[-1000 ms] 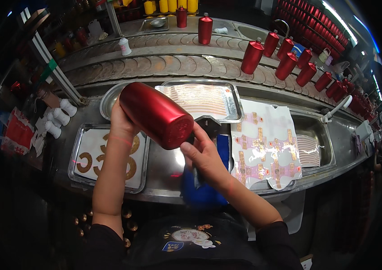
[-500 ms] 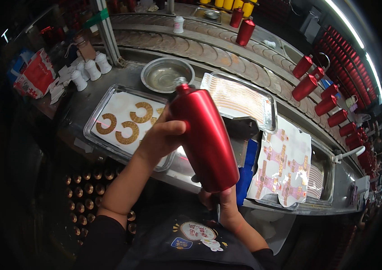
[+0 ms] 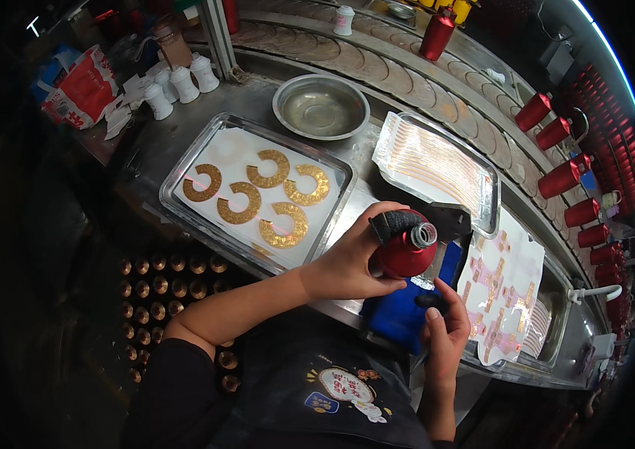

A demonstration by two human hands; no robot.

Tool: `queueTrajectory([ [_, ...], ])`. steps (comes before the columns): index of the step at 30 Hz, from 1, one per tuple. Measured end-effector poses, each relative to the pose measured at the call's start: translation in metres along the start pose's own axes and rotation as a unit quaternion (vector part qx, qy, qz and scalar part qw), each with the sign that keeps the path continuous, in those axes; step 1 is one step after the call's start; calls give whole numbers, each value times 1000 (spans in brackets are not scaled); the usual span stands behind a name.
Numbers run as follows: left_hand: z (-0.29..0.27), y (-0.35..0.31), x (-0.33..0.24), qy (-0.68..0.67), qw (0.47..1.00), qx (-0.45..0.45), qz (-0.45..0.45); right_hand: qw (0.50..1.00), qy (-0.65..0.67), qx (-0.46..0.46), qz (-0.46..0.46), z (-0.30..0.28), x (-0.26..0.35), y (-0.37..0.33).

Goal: The person applies gold crescent-shaped stickers to the necks of red bottles and then affixes rectangular labels to the bottle bodies. They handle each bottle one at a time, smoothing the stickers and labels by hand before placing the finished bottles on a nearby rack.

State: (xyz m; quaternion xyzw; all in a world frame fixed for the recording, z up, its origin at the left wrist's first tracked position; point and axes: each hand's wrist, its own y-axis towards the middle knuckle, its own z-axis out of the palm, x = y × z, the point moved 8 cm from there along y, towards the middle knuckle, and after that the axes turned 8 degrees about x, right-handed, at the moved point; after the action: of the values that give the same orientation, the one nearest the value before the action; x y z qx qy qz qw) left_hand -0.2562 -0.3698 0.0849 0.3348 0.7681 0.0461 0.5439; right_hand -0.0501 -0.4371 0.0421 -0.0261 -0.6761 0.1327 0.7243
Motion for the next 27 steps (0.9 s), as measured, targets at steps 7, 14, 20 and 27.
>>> queueTrajectory([
  [7,-131,-67,85,25,927,-192,-322,999,-5,-44,-1,-19,1,8],
  [14,-269,-102,158,519,730,-103,-433,999,-14,-50,0,-28,-6,20],
  [20,-300,-103,172,491,709,-104,-495,997,-5,-75,14,-38,-13,21],
  [27,-328,-108,200,448,748,-150,-467,998,-32,-46,6,-33,-8,30],
])
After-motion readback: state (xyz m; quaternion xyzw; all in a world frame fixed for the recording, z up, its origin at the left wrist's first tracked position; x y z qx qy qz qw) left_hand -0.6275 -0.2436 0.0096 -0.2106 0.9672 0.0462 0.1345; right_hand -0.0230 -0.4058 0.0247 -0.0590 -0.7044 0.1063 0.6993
